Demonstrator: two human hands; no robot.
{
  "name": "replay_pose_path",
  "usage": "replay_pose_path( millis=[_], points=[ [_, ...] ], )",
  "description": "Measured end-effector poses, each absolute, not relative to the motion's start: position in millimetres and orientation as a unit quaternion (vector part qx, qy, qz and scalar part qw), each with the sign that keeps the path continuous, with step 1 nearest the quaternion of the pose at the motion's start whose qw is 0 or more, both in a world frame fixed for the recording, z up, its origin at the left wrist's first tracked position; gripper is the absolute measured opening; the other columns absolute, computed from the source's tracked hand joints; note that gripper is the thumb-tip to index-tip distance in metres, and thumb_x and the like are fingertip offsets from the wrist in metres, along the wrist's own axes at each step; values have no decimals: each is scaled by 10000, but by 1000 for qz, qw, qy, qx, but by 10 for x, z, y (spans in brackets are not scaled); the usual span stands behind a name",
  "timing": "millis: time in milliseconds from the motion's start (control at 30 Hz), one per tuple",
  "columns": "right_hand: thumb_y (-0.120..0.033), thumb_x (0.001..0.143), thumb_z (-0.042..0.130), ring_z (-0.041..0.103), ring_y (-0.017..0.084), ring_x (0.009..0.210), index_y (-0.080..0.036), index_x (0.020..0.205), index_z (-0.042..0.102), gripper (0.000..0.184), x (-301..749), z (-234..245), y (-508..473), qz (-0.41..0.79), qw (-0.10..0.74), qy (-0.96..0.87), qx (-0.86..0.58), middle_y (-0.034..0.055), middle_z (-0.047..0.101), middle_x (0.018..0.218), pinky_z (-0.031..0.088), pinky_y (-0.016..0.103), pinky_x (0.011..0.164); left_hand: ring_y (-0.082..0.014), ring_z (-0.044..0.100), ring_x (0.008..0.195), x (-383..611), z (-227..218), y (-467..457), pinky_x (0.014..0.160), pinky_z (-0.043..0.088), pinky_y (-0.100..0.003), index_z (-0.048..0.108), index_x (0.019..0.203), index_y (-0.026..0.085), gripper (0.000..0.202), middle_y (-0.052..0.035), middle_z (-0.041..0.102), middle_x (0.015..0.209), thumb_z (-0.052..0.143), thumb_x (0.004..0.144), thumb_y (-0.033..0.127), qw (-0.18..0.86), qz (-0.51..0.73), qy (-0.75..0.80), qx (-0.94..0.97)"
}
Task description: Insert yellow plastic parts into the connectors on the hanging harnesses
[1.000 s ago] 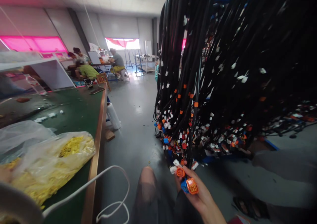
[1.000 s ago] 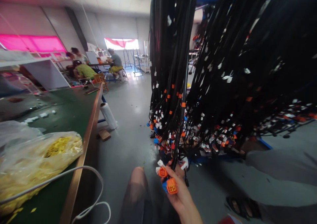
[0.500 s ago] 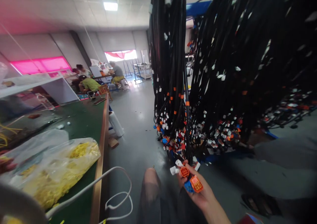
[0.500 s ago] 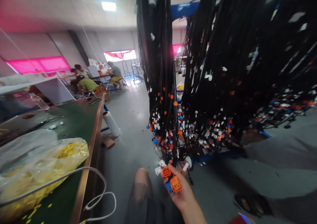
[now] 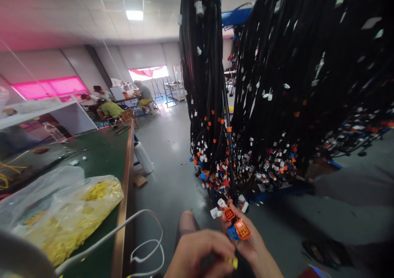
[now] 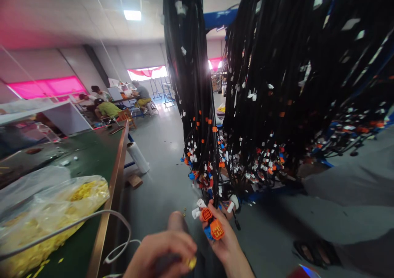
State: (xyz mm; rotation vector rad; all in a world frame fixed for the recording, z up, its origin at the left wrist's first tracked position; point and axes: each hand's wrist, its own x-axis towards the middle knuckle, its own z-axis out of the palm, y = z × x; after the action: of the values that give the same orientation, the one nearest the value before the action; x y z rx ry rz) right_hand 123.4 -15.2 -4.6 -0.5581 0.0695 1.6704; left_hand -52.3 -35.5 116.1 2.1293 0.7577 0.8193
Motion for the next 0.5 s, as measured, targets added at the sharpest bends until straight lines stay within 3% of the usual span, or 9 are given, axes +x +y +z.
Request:
replay_pose_path(
  millis=[100,233,500],
  points=[
    [-185,676,746,641,122,584,-140,877,631,236,1233,-67,-151,714,645,20,-271,17,683,709,524,203,516,-176,617,756,-182,1047,-116,685,492,-290,689,788,262,81,-39,671,803,610,775,272,433,325,342,768],
    [-144,590,798,643,110,569,-166,894,627,350,1221,-49,-146,672,677,42,-299,-1,700,739,523,185,484,-170,624,740,-10,765,78,680,481,-259,676,827,203,107,-47,687,799,596,762,231,526,326,394,680],
    [-179,540,836,635,107,550,-191,929,615,448,1134,-25,-137,642,688,15,-338,-14,695,731,523,184,457,-121,530,523,-122,396,211,500,393,-209,669,725,129,149,-29,647,607,581,742,248,516,317,461,649]
  ],
)
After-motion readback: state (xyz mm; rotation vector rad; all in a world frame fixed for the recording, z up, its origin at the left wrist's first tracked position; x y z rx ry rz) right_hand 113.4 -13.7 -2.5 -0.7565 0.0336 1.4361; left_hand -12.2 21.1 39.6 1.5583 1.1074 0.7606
